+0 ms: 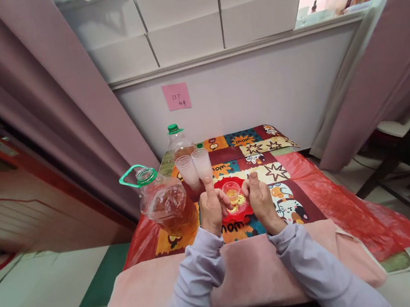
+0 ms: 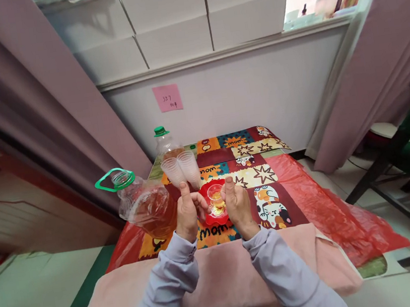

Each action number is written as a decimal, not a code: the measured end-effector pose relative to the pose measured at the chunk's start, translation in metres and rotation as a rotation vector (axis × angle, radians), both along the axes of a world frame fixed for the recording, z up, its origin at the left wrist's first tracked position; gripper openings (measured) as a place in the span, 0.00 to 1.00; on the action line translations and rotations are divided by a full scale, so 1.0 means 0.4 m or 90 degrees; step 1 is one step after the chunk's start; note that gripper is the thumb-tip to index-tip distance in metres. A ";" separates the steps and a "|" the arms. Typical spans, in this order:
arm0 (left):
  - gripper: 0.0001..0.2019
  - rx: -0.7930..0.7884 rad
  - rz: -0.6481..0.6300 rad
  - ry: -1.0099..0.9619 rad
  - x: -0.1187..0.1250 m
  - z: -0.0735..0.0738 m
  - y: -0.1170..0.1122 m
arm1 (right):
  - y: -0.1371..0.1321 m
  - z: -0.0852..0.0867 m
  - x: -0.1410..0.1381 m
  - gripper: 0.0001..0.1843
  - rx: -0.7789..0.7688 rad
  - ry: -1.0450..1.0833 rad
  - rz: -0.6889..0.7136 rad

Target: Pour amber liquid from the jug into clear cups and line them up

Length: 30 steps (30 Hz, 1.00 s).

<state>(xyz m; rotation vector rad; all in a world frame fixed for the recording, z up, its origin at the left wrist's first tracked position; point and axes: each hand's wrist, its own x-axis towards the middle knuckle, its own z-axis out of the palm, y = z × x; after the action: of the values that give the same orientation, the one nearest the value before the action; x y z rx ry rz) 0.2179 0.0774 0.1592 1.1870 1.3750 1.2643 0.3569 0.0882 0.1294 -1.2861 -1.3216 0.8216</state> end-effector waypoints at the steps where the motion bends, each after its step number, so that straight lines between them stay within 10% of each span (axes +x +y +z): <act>1: 0.46 -0.003 0.000 0.000 0.003 0.002 0.006 | 0.010 0.003 0.001 0.40 0.000 -0.013 0.000; 6: 0.40 -0.017 -0.003 0.000 -0.016 -0.048 -0.012 | 0.067 -0.038 -0.011 0.25 0.074 -0.231 0.020; 11: 0.37 -0.042 0.040 0.121 -0.119 -0.172 -0.125 | 0.112 -0.108 -0.037 0.45 0.019 -0.437 0.108; 19: 0.28 0.107 0.098 0.375 -0.253 -0.318 -0.223 | 0.142 -0.089 -0.040 0.32 -0.052 -0.407 0.135; 30: 0.24 0.291 0.053 0.636 -0.246 -0.310 -0.210 | 0.295 -0.099 0.300 0.37 -0.007 -0.306 -0.038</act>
<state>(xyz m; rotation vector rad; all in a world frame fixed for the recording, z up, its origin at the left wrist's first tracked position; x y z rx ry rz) 0.1195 -0.0067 0.0352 2.2921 1.8732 1.0919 0.4770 0.2062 0.0898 -1.5860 -1.6424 0.4916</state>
